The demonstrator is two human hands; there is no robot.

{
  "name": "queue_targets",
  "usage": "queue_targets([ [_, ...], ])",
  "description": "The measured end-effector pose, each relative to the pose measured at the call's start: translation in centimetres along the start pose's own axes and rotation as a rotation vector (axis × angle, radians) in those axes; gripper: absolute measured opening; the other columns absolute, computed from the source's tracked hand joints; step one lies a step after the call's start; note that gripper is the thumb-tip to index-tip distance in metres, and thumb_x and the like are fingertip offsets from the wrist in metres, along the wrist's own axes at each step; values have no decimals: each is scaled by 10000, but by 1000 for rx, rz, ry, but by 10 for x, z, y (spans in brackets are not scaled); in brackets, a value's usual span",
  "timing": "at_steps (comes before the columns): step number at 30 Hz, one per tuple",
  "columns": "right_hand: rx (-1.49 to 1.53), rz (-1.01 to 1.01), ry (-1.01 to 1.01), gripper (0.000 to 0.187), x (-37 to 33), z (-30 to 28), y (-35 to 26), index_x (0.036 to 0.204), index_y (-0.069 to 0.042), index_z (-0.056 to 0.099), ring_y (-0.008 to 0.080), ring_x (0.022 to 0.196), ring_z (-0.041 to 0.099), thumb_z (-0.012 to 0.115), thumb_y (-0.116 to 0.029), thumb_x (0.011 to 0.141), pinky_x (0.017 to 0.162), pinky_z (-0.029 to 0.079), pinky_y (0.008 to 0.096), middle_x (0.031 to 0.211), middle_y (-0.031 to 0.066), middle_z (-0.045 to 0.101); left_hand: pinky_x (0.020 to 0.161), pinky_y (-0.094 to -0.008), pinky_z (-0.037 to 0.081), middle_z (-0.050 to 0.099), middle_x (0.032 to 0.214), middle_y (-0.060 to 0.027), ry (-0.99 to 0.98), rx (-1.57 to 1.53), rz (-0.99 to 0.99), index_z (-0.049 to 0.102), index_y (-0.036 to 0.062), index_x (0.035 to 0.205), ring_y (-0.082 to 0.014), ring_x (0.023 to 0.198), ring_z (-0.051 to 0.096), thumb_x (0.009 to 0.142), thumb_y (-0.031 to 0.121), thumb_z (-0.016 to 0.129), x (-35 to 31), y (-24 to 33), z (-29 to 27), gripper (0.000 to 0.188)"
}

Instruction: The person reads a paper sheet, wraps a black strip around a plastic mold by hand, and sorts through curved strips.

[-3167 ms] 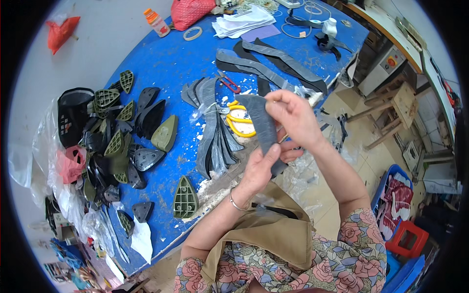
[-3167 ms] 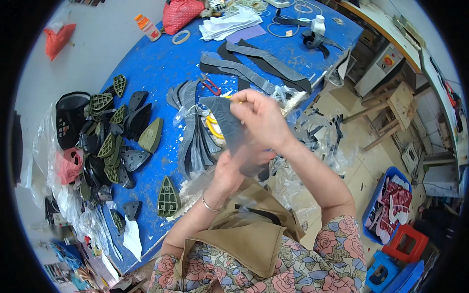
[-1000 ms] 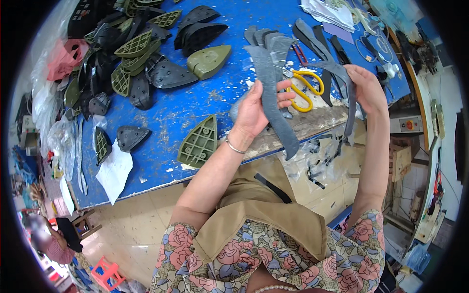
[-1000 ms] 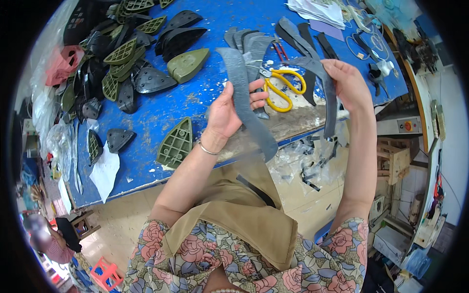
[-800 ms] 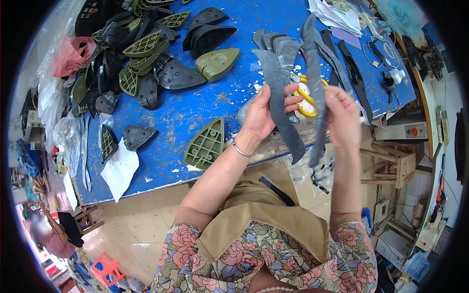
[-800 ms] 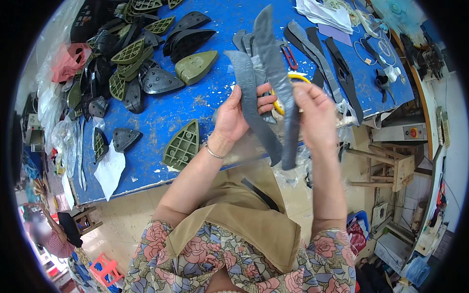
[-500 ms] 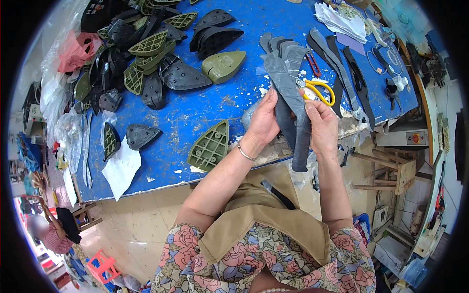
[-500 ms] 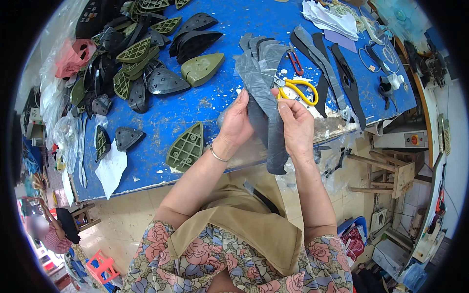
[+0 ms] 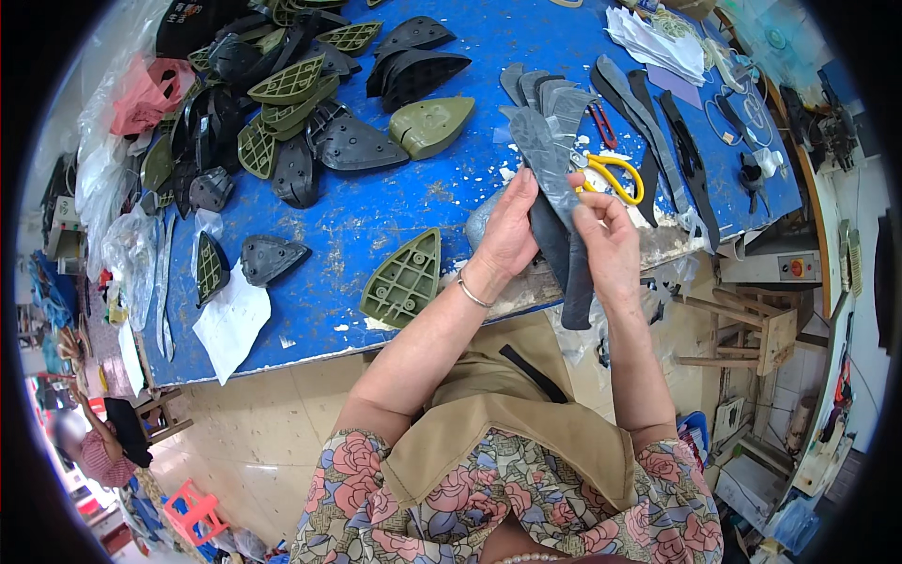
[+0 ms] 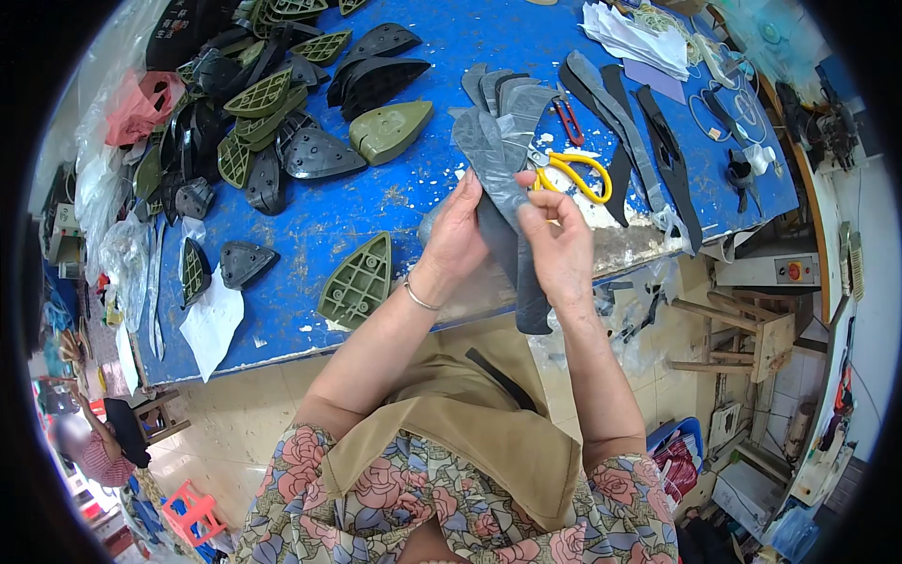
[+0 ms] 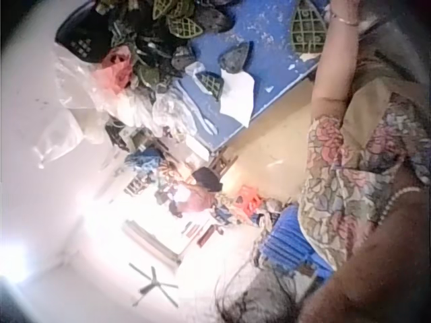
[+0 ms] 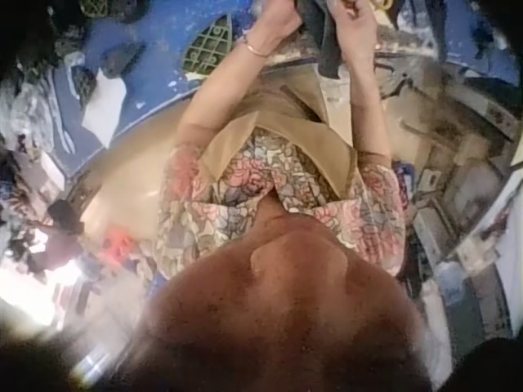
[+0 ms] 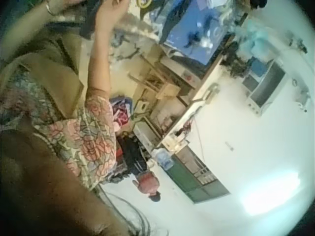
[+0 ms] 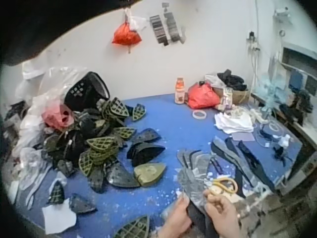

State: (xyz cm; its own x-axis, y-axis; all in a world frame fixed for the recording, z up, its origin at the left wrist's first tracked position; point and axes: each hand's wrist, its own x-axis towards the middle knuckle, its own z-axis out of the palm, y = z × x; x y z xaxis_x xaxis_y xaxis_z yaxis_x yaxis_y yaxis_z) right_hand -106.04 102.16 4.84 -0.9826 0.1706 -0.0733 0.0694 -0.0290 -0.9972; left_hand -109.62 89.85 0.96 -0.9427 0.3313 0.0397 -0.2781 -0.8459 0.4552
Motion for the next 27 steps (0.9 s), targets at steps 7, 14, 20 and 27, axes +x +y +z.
queue_targets([
  [7,-542,-216,-15,219,-5,-1,-16,1031,-28,602,127,775,575,647,-97,828,686,476,262,919,55,607,923,-378,481,542,1248,-147,-19,-32,-43,393,56,1308,-228,1076,567,1009,327,345,-1,-2,-3,406],
  [14,39,311,-420,370,3,-20,-48,1076,-10,593,83,541,555,439,-333,983,462,430,217,790,76,663,796,-363,506,617,1030,-134,-252,-204,-93,482,36,1194,-211,875,606,1005,357,356,-1,3,-5,394],
  [20,189,231,-547,347,6,-6,-42,1120,-23,579,107,506,565,452,-313,978,440,414,204,815,120,680,776,-371,544,569,943,-68,-119,-174,-113,333,93,1306,-227,847,616,1010,326,359,-4,0,-16,377],
  [27,88,404,-546,293,17,1,-30,1072,-37,583,125,462,567,476,-288,964,396,390,212,811,125,694,684,-358,578,587,985,-77,2,-21,-146,367,40,1323,-216,847,634,1011,395,289,-3,2,-10,480],
])
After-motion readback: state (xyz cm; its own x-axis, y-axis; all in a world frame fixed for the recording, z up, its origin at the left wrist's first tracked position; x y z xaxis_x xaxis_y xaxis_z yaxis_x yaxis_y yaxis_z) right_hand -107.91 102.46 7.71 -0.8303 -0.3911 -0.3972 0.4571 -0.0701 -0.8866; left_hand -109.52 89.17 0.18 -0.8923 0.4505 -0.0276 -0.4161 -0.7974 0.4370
